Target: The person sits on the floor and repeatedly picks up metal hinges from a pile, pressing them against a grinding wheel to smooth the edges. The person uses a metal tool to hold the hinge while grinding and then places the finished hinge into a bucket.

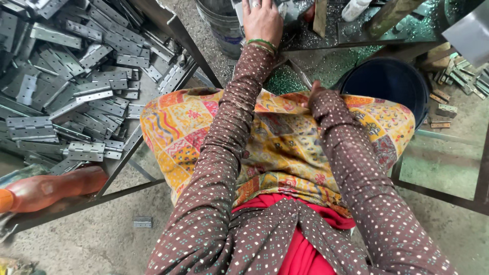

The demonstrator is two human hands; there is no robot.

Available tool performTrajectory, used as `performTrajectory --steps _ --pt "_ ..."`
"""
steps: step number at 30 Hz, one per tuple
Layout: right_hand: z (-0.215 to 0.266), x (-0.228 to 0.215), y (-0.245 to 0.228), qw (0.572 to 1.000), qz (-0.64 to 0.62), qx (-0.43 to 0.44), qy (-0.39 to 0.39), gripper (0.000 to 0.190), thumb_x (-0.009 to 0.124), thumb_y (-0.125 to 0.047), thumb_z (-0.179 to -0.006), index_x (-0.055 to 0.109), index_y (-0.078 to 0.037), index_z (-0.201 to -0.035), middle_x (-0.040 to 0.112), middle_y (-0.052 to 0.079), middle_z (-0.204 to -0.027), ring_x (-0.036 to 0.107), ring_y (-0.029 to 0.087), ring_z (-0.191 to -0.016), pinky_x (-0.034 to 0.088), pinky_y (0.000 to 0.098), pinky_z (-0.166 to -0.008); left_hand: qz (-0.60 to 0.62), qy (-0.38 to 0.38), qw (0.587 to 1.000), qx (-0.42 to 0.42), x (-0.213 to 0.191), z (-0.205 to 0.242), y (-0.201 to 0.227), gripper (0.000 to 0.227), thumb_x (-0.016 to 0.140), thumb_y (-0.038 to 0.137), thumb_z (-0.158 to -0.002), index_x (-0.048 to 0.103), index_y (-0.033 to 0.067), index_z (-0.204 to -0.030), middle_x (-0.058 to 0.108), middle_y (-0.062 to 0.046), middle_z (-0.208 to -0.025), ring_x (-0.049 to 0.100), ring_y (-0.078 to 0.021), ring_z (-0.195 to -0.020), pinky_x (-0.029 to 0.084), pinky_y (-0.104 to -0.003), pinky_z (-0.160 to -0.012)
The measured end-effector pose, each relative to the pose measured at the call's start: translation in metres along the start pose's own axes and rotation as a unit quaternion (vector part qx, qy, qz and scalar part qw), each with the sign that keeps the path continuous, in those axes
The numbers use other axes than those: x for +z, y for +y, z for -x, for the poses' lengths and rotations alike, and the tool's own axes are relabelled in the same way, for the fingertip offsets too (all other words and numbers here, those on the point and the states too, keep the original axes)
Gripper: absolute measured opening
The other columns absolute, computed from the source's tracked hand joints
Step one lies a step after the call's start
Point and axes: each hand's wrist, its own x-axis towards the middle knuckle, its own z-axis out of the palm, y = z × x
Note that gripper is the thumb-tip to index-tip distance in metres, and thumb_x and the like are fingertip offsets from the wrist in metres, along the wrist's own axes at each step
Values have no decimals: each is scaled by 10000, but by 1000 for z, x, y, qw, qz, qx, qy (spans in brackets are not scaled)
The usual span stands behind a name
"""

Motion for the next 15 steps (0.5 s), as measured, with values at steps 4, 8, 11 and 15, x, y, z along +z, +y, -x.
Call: performTrajectory --steps 4,8,11,15 --pt "9 -6 10 984 63 -62 153 480 651 -278 -1010 474 2 -1357 746 217 -1121 741 364 -1038 592 478 -913 -12 18 1000 9 6 -9 -5 297 646 282 -753 750 79 -943 753 -72 -1007 680 -226 -998 433 -532 -1006" --pt "4 -10 15 975 83 -76 194 427 627 -311 -1025 492 -17 -1304 756 203 -1043 753 357 -941 612 492 -811 41 -147 987 -48 32 -24 -7 165 634 222 -931 755 110 -929 731 -48 -764 660 -174 -681 539 -399 -741" --pt "-4 -12 7 994 56 -30 93 528 608 -296 -1019 410 -20 -1423 698 255 -1181 713 385 -1071 577 484 -905 59 -138 987 -52 48 -28 -11 198 636 206 -941 769 122 -820 692 -27 -620 595 -126 -483 515 -323 -512" --pt "-8 -6 -3 994 96 -33 35 884 696 -371 -952 167 -38 -1578 525 277 -1422 513 395 -1330 305 549 -1155 10 -174 985 4 60 -14 -19 178 655 206 -890 767 122 -781 675 -28 -575 567 -131 -433 471 -321 -410"
